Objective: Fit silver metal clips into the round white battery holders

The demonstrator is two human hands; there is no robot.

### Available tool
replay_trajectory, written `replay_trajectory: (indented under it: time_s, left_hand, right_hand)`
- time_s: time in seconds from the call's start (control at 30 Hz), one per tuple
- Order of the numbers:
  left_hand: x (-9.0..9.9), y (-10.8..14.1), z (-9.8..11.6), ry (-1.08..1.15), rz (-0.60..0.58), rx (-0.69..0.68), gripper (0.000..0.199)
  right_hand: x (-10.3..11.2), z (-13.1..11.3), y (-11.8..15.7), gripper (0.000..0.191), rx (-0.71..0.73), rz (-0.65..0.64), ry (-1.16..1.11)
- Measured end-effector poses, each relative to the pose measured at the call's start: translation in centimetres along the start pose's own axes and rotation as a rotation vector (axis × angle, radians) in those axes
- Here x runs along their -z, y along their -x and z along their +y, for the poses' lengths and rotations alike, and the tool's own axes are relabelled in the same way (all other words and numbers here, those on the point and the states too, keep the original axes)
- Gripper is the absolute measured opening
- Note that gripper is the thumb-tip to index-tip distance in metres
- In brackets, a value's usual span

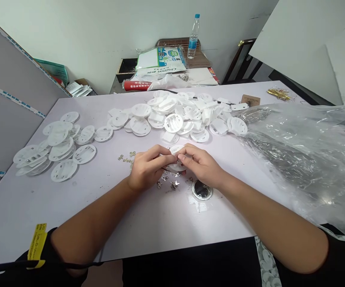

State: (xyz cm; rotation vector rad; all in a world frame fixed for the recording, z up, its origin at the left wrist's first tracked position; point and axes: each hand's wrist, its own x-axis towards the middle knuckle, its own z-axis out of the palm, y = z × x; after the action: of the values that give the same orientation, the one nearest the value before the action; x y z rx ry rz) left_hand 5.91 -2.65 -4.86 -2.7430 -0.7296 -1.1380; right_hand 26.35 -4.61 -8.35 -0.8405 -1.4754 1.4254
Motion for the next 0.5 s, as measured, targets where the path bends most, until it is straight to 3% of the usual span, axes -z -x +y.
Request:
replay_trajectory:
  time_s: [0.13, 0.23, 0.37, 0.5]
  left_hand:
    - [0.12, -0.06, -0.02, -0.002, 0.022, -0.021, 0.034]
    - [0.08, 0.02, -0.09, 0.009, 0.027, -0.015, 0.032]
    - [-0.17, 0.12, -0.17, 0.072, 0.022, 0.070, 0.027]
    - [-0.32, -0.15, -0.01, 0.163, 0.022, 0.174, 0.024]
  right_hand:
    - [0.07, -0.55, 0.05, 0.032, -0.126, -0.062, -0.137]
    - [0.14, -0.88, 0.08, 0.031, -0.140, -0.089, -0.249]
    - [0.18, -0.59, -0.01, 0.029, -0.149, -0.103, -0.325]
    - [0.06, 0.08, -0.17, 0.031, -0.124, -0.047, -0.248]
